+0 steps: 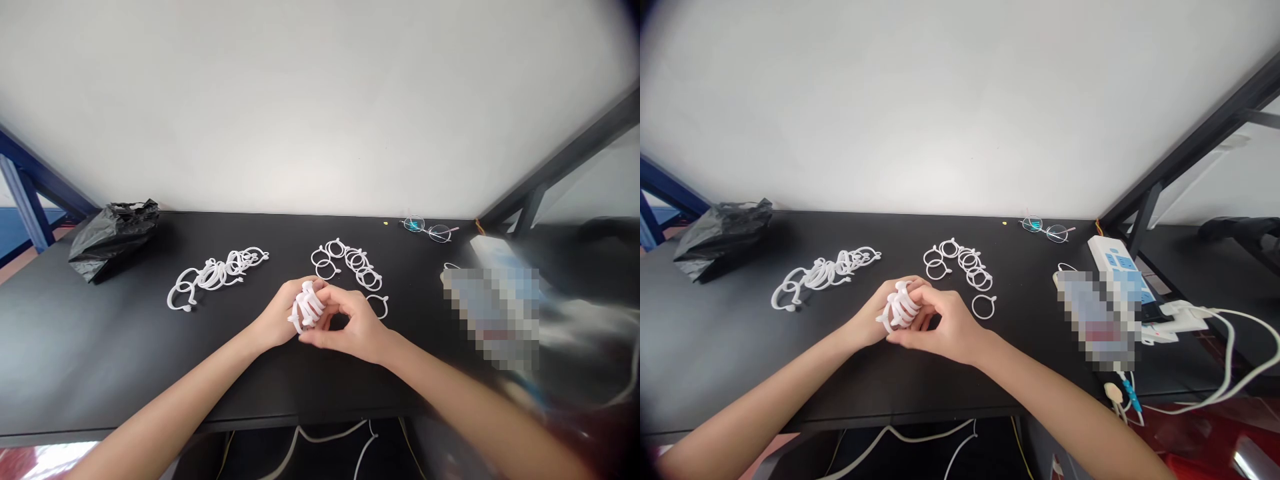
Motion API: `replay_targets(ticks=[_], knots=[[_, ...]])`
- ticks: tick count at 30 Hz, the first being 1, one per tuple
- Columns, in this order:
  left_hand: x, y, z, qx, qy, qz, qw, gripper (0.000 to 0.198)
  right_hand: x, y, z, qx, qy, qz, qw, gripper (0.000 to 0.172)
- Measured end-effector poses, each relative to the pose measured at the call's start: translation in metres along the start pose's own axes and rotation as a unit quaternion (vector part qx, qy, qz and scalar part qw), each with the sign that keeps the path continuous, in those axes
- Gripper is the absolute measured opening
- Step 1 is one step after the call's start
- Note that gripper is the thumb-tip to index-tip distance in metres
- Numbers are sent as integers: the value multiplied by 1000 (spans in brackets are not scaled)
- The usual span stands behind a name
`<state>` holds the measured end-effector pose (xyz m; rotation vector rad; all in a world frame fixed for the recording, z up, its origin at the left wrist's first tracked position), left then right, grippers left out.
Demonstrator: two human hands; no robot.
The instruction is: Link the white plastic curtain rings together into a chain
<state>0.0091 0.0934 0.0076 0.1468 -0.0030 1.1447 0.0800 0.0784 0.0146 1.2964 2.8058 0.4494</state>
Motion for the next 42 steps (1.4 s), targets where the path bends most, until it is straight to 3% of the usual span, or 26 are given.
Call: replay_targets(ticks=[2,5,10,12,14,18,21,24,30,37,42], knots=[[1,3,-5,-3,5,10,1000,8,0,-1,3,-6,-17,8,1000,34],[1,7,-8,1,11,25,1000,13,-1,-3,6,-8,-32,44,998,23],[-1,8,3,11,1,43,999,17,-5,2,3,-32,2,137,990,12],[-3,7,6,21,3,45,999,17,-3,2,5,6,-5,109,994,13],[-4,7,8,40,8,37,998,15,0,-3,10,89,-40,37,995,20],[-5,-3,7,119,-6,-29,992,12,2,-12,13,176,-100,-89,975,32],[-6,-4,4,228,-27,-39,973,8,1,-15,15,171,-121,-105,972,38],[-7,0,6,265,-58,-17,962,9,0,-12,15,139,-104,-71,982,39],[-5,-1,12,79,-46,-51,995,18,-2,0,-6,26,26,-5,999,36],[-8,-11,19,-72,-20,-72,995,9,-15,4,-31,-24,127,41,991,40],[-9,-14,5,-126,57,-57,989,34,-24,2,-53,-45,198,38,978,39]])
Point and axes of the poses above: each hand's wrist, its own x-axis towards the middle knuckle, its own y-axis out of the back of the hand, z = x × y, the point moved 9 cm from there along x, towards the middle knuckle, and after that the axes turned 6 degrees about -x, right-handed, at the moved point
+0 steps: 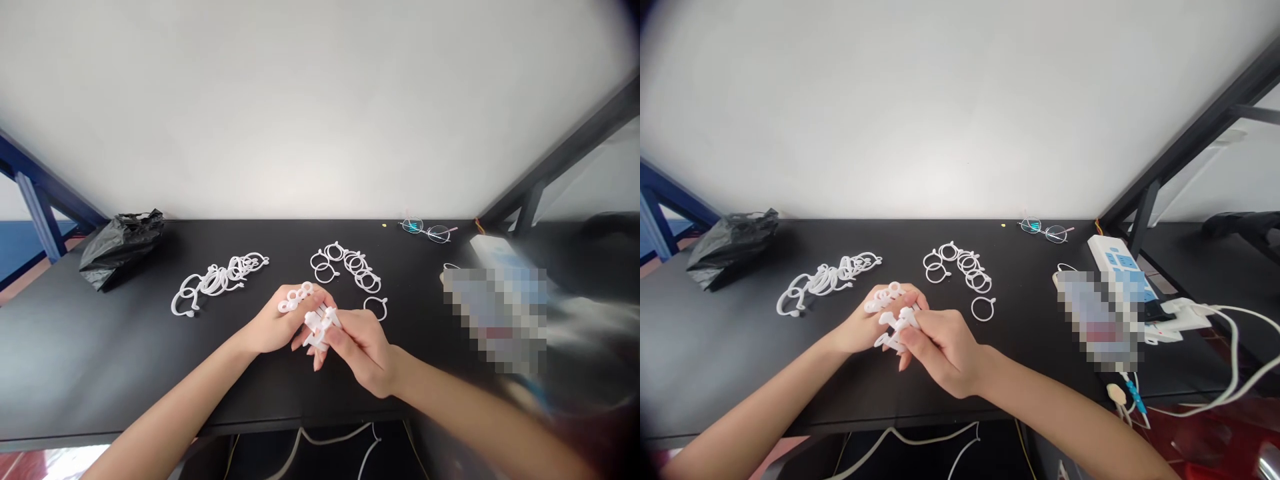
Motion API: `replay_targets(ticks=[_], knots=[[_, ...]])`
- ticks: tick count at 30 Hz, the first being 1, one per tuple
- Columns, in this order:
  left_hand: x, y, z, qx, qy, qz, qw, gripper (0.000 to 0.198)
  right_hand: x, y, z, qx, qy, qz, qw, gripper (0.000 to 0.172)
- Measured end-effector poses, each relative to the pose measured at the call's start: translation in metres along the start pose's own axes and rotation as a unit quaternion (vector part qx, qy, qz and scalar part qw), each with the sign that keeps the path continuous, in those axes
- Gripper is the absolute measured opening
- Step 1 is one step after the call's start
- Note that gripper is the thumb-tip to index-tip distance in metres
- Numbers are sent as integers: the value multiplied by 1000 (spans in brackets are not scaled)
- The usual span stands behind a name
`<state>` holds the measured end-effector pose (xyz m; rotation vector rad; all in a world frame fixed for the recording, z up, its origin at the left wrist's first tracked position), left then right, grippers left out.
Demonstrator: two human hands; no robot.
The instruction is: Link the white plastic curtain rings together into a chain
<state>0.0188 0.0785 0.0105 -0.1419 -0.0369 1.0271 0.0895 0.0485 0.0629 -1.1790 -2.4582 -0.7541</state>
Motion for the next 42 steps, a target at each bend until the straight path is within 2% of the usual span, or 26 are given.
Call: replay_targets(ticks=[3,5,7,8,9,11,13,15,19,22,25,27,29,31,34,36,39,42], knots=[[5,9,-2,37,-5,8,999,24,3,-2,8,-11,-23,-24,999,39],[6,26,8,133,-42,42,989,13,6,2,21,-24,-72,-26,997,29],[2,49,18,261,-44,80,961,9,10,20,33,-18,-119,18,993,20],[-1,61,18,320,-5,87,944,7,12,34,36,-20,-136,56,989,22],[-6,74,13,363,55,87,926,10,12,54,37,-19,-143,121,982,21],[-21,99,-1,417,196,55,886,15,11,93,36,-24,-142,235,961,20],[-35,120,-4,448,267,46,852,18,10,121,37,-50,-149,286,945,20],[-43,137,1,470,283,64,834,17,10,135,44,-71,-180,272,943,22],[-44,150,16,486,252,82,833,24,7,146,62,-137,-232,232,934,22],[-47,159,24,495,238,98,830,39,5,143,72,-231,-262,166,922,16],[-51,166,31,524,226,107,814,41,7,132,77,-311,-258,73,912,11],[-50,164,38,556,210,125,794,39,8,124,80,-343,-253,20,904,13],[-42,149,50,587,172,157,776,39,8,118,84,-358,-259,-16,897,16],[-24,121,57,594,126,174,775,37,7,116,89,-364,-268,-36,891,16],[16,60,48,590,47,104,799,29,6,117,93,-374,-270,-42,886,14],[39,35,37,603,29,87,792,26,4,118,95,-377,-265,-43,886,15],[64,24,17,612,51,80,785,24,-1,117,102,-372,-270,-57,886,19],[76,26,5,607,65,81,788,28,-4,115,107,-379,-272,-61,882,22]])
Point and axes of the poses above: each hand's wrist, its own x-axis towards the middle knuckle, its own y-axis out of the back of the hand, z = x × y, the point moved 9 cm from there along x, towards the middle knuckle, and after that the axes turned 6 degrees about -x, right-handed, at the moved point
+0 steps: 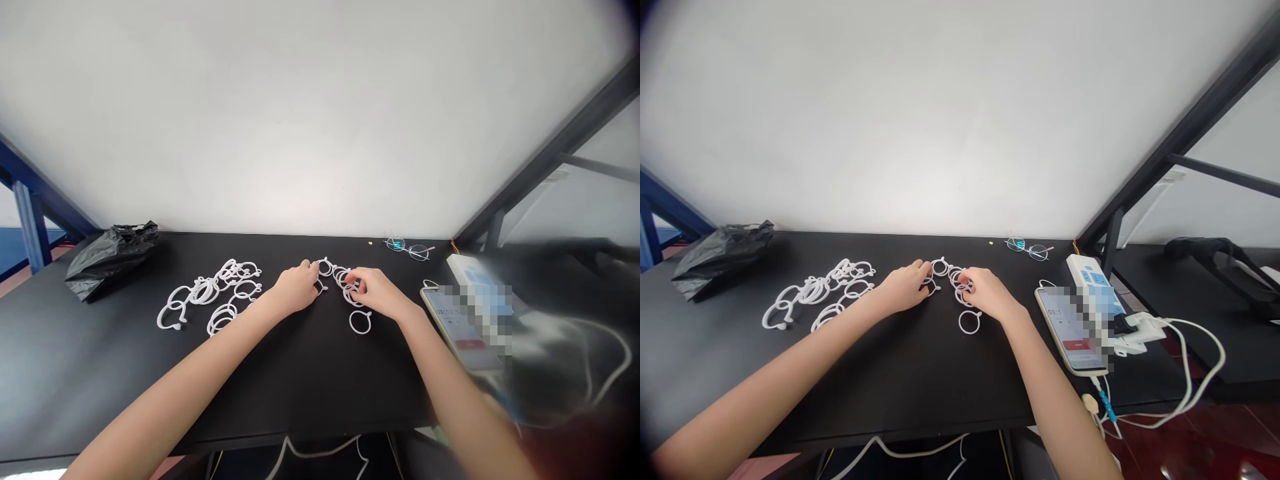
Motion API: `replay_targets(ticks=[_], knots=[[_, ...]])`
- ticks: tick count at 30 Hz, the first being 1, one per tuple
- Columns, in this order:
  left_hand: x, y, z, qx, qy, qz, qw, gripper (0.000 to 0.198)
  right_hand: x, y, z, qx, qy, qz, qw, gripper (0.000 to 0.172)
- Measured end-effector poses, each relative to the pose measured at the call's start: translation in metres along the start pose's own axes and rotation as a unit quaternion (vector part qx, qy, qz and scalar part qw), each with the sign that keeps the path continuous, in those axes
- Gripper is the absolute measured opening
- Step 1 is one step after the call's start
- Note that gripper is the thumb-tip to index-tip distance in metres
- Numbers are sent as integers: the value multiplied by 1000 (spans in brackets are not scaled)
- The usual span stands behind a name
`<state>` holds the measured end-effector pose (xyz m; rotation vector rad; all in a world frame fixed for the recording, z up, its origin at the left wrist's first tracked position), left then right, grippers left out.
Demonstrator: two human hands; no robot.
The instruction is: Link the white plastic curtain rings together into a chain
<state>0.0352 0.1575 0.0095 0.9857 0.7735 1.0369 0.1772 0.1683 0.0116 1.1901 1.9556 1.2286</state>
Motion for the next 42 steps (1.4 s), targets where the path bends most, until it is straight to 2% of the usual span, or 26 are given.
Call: replay_targets(ticks=[4,8,11,13,15,17,18,20,22,25,29,32,36,39,42], knots=[[3,-1,-4,-21,11,1,1000,31,0,0,-3,-28,7,15,999,22],[-8,6,-7,-60,13,5,998,29,-1,4,-10,-37,15,24,999,16],[-20,15,-13,-162,17,48,986,26,-3,7,-12,-17,7,24,1000,12],[-27,16,-23,-324,37,86,941,27,-4,7,-12,23,-4,22,999,8],[-32,8,-33,-502,68,96,857,33,-4,7,-12,91,-13,33,995,6],[-35,-4,-34,-618,89,82,777,40,-3,6,-12,186,-24,51,981,7],[-36,-8,-32,-653,91,78,748,42,-2,4,-13,236,-31,58,970,9],[-38,-11,-26,-688,84,71,717,43,-1,-1,-15,317,-44,66,945,13],[-39,-15,-18,-706,78,51,702,40,0,-7,-19,357,-48,76,930,16],[-41,-22,-6,-735,72,6,675,36,-1,-11,-23,371,-45,96,923,20],[-41,-27,-4,-772,74,-11,631,35,-4,-9,-23,345,-46,143,927,18],[-40,-28,-6,-785,77,-15,615,35,-4,-6,-26,343,-24,152,927,16],[-42,-27,-7,-789,78,-10,609,34,-5,0,-29,401,-7,157,903,17],[-43,-26,-7,-775,81,-3,627,37,-8,6,-31,409,6,184,894,16],[-44,-26,-6,-746,81,0,660,40,-9,7,-41,385,46,187,903,12]])
Point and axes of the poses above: each hand's wrist, its own x-axis towards the middle knuckle, its own y-axis out of the back of the hand, z = x × y, the point moved 9 cm from there along x, towards the middle knuckle, and after that the axes turned 6 degrees about -x, right-handed, at the moved point
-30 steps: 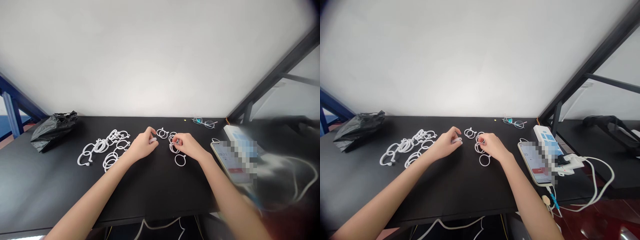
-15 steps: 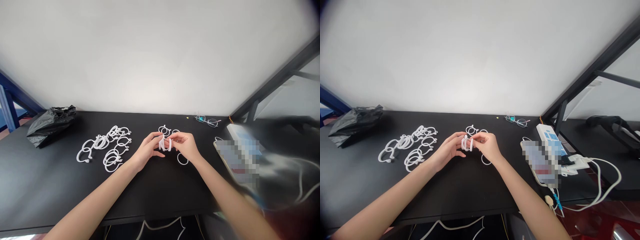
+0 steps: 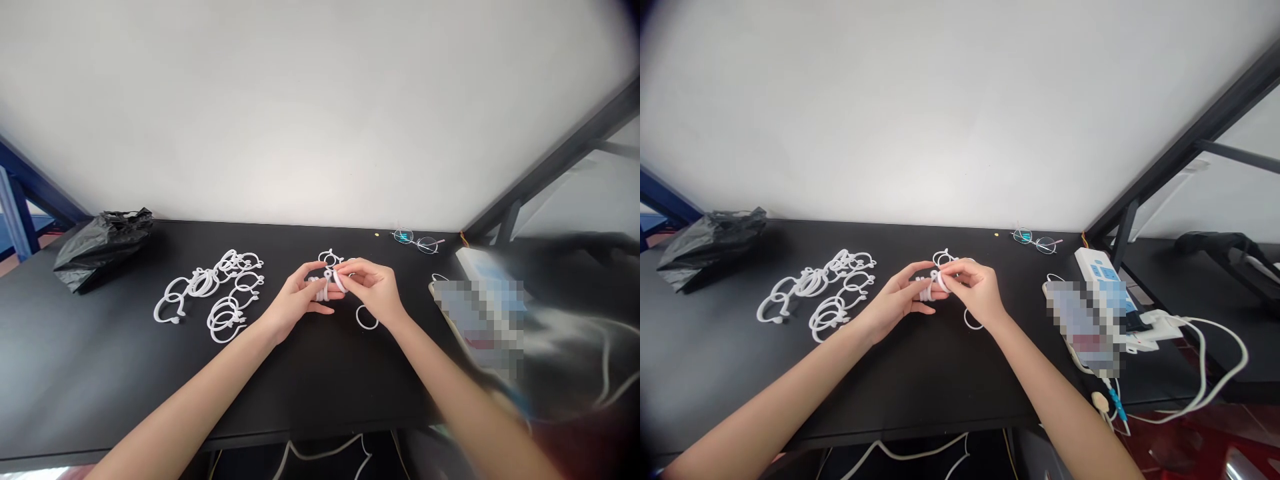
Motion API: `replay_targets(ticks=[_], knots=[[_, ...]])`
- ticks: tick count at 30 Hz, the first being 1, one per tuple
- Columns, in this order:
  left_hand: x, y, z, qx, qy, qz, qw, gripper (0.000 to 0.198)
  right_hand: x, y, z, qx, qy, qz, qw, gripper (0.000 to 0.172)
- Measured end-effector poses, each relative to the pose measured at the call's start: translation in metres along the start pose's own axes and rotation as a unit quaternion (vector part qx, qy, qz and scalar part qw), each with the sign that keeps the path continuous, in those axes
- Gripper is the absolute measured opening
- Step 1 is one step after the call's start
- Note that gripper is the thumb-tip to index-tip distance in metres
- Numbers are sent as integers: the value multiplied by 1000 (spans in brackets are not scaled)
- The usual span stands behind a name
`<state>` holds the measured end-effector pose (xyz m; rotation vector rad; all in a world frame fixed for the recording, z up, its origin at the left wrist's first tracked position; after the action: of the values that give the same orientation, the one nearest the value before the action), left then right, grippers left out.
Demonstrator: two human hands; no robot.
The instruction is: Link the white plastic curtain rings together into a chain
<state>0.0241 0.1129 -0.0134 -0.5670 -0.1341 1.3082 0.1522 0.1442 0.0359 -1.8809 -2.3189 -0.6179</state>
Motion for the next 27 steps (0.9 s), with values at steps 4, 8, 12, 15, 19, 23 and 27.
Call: replay_targets(ticks=[4,8,12,15,19,23,27], knots=[[0,1,0,31,-9,17,999,36,-3,-9,-3,-40,23,-26,999,11],[-1,3,2,39,-17,30,999,32,-5,-12,0,-25,1,-46,999,11],[-2,1,3,3,-21,19,1000,34,-2,-5,2,-31,-9,-33,999,12],[-2,-1,3,-19,-23,5,1000,37,3,16,10,-136,-21,23,990,11],[0,2,2,-20,-24,7,999,38,9,27,31,-386,-50,-12,921,14],[2,5,1,-18,-18,17,1000,34,11,28,44,-429,-59,-41,900,15],[1,5,2,-11,-9,25,1000,33,13,29,41,-387,-56,-24,920,10]])
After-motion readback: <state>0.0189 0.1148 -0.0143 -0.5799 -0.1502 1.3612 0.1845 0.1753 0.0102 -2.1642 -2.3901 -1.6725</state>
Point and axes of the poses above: each hand's wrist, its own x-axis towards the middle knuckle, its own y-axis out of the back of the hand, z = x × y, the point moved 9 cm from there along x, towards the middle knuckle, and after that the axes turned 6 degrees about -x, right-handed, at the moved point
